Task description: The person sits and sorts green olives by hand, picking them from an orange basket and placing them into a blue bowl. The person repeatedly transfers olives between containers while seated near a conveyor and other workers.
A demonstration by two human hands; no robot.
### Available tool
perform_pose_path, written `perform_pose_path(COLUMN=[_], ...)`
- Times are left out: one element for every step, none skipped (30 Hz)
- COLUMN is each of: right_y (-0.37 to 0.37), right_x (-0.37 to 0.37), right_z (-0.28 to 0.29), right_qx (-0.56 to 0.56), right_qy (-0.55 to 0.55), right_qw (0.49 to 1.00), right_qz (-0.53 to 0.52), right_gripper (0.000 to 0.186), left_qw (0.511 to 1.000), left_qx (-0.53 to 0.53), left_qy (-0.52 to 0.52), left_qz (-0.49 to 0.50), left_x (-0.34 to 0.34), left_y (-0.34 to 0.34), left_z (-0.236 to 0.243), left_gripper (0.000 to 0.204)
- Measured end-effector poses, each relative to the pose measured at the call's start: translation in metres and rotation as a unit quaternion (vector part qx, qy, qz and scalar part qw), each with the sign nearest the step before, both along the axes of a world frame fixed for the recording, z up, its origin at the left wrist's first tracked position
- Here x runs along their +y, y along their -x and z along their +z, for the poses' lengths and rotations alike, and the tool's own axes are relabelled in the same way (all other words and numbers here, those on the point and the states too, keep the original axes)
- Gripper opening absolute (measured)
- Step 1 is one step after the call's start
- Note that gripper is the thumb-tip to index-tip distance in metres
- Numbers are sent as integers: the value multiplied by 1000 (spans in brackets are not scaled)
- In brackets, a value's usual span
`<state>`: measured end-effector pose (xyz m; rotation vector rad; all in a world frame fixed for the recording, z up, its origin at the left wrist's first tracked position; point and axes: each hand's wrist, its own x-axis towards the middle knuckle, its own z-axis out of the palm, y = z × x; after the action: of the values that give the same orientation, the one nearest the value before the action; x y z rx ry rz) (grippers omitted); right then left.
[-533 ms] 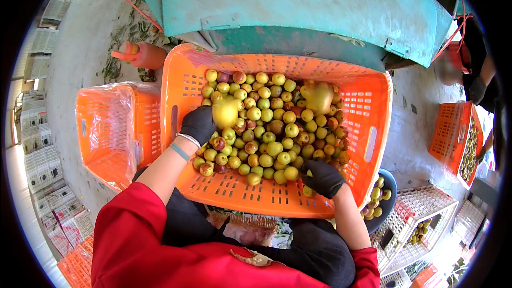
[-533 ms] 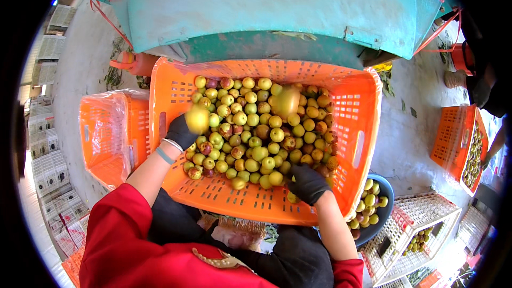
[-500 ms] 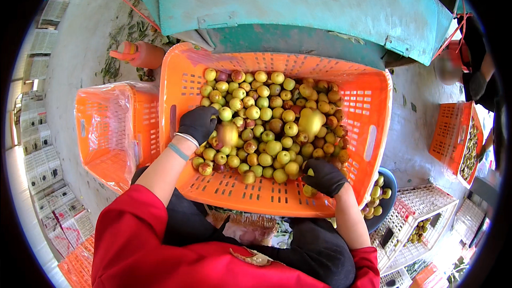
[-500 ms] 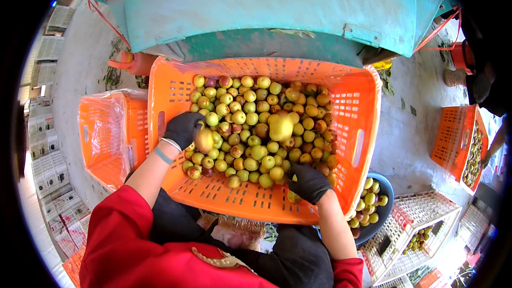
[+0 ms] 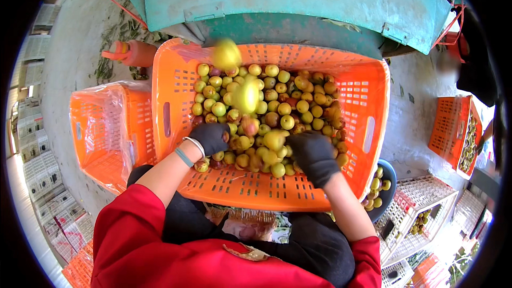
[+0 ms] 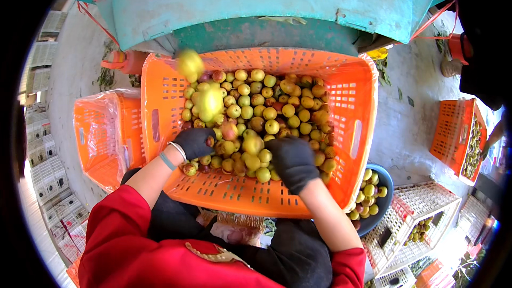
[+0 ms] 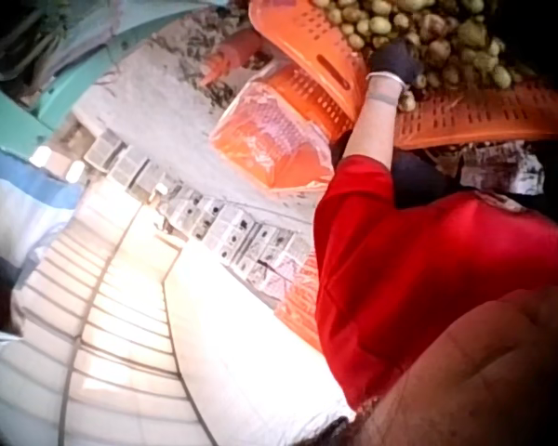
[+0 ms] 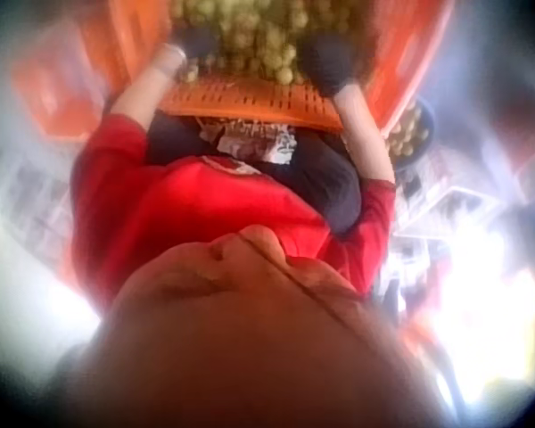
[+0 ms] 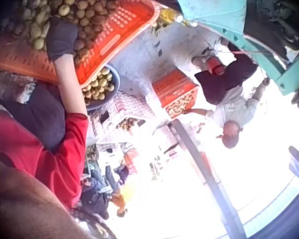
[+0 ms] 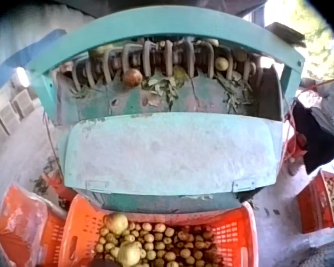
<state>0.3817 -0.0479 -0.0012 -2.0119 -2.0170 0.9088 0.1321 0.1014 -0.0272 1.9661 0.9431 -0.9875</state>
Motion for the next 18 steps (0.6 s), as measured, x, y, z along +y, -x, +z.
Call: perform_pose_path(right_y=[18, 35, 46, 54, 52, 47, 45, 40, 35, 28, 22, 13, 4, -5, -14, -23, -30, -35], right_x=[2, 1, 0, 1, 0, -6, 4, 9, 2, -13, -23, -25, -23, -23, -28, -34, -39, -43], right_z=[-15, -34, -47, -55, -61, -64, -42, -28, -24, -21, -15, -9, 4, 12, 14, 15, 17, 17], right_qx=[18, 34, -23, -80, -105, -67, -26, 12, 45, 77, 111, 107, 105, 103, 94, 84, 96, 103], right_qy=[-74, -149, -109, -71, -70, 62, 188, 314, 276, 240, 204, 228, 252, 276, 275, 273, 263, 272], right_qw=[997, 988, 993, 991, 984, 987, 972, 939, 951, 960, 967, 962, 956, 950, 953, 956, 959, 956], right_qz=[2, 3, 39, 76, 127, 132, 140, 143, 132, 118, 106, 104, 104, 102, 87, 71, 38, 19], right_gripper=[21, 26, 30, 34, 39, 40, 41, 43, 42, 41, 41, 38, 36, 34, 34, 33, 30, 28], left_qw=[997, 987, 975, 958, 946, 932, 925, 919, 938, 964, 981, 991, 992, 994, 995, 996, 998, 997], left_qx=[-48, -98, -131, -163, -184, -205, -210, -219, -189, -128, -63, 2, 29, 15, 0, -15, -11, -27], left_qy=[-46, -91, -145, -200, -235, -269, -289, -306, -266, -224, -179, -133, -106, -93, -80, -68, -46, -42], left_qz=[44, 87, 105, 125, 129, 133, 128, 121, 114, 68, 23, -24, -61, -58, -55, -53, -50, -53], left_x=[3, 5, 5, 6, 9, 10, 17, 22, 27, 30, 32, 32, 25, 17, 7, 2, 0, -2], left_y=[-3, -6, -7, -6, -5, -5, 3, 10, 19, 16, 10, 6, 8, 11, 14, 12, 4, 2], left_z=[6, 10, 12, 14, 14, 14, 13, 10, 7, 11, 20, 24, 19, 15, 12, 13, 19, 19], left_gripper=[36, 33, 32, 30, 29, 28, 27, 26, 22, 23, 24, 24, 31, 34, 37, 39, 47, 45])
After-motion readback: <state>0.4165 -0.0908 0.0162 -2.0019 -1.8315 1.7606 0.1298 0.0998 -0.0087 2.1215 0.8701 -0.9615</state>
